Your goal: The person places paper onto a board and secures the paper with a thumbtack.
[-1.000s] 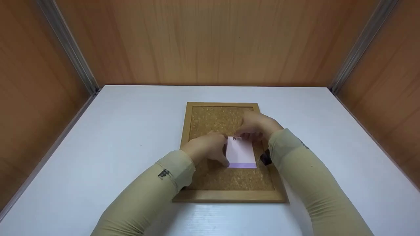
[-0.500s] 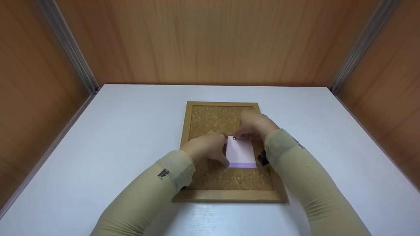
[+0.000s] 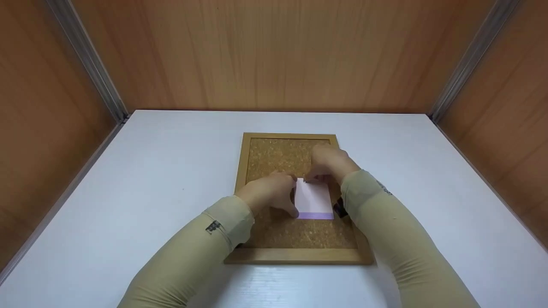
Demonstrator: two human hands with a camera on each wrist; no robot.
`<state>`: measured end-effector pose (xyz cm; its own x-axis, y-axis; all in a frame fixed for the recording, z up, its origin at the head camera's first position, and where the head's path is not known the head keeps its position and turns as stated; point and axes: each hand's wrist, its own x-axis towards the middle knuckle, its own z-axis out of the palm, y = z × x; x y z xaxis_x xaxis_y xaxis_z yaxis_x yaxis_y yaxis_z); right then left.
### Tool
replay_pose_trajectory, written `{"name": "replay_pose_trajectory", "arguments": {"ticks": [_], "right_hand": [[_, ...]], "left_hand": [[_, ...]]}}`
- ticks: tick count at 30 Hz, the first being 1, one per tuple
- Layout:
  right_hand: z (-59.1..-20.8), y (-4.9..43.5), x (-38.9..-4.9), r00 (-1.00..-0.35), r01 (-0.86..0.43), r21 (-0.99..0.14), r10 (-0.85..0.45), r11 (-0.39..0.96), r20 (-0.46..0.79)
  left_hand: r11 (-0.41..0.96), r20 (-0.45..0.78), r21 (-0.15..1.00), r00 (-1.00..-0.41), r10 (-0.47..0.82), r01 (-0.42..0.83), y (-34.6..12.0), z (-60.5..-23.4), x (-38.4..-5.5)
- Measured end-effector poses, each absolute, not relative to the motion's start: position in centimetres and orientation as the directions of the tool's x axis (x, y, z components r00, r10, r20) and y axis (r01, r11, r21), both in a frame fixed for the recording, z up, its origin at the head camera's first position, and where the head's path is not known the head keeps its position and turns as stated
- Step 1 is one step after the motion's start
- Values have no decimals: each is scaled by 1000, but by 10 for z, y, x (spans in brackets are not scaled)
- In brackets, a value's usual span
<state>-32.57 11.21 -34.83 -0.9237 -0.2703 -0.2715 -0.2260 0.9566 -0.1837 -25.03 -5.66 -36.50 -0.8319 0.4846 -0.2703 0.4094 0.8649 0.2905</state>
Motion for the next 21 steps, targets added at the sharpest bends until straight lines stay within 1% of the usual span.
{"name": "replay_pose_trajectory", "arguments": {"ticks": [4,7,12,15,17,19,21], "right_hand": [[-350,111,-326,-936,-218,-146,-249,965,-248],[-352,113,-328,-931,-223,-170,-261,960,-255],[-356,120,-330,-916,-206,-260,-279,943,-287],[-357,125,-329,-909,-167,-325,-273,931,-316],[-357,129,-327,-901,-139,-383,-277,913,-335],[-356,132,-326,-894,-135,-432,-297,892,-334],[-355,136,-325,-893,-155,-478,-329,864,-306]], "left_hand": [[872,-282,288,-836,471,395,-56,-365,-251],[875,-285,279,-836,468,395,-55,-366,-252],[866,-273,267,-828,489,423,-55,-366,-254],[847,-254,292,-817,517,445,-58,-366,-254],[823,-237,315,-800,551,474,-61,-366,-255],[800,-220,332,-784,580,499,-65,-366,-256],[778,-201,354,-770,605,519,-69,-366,-257]]}}
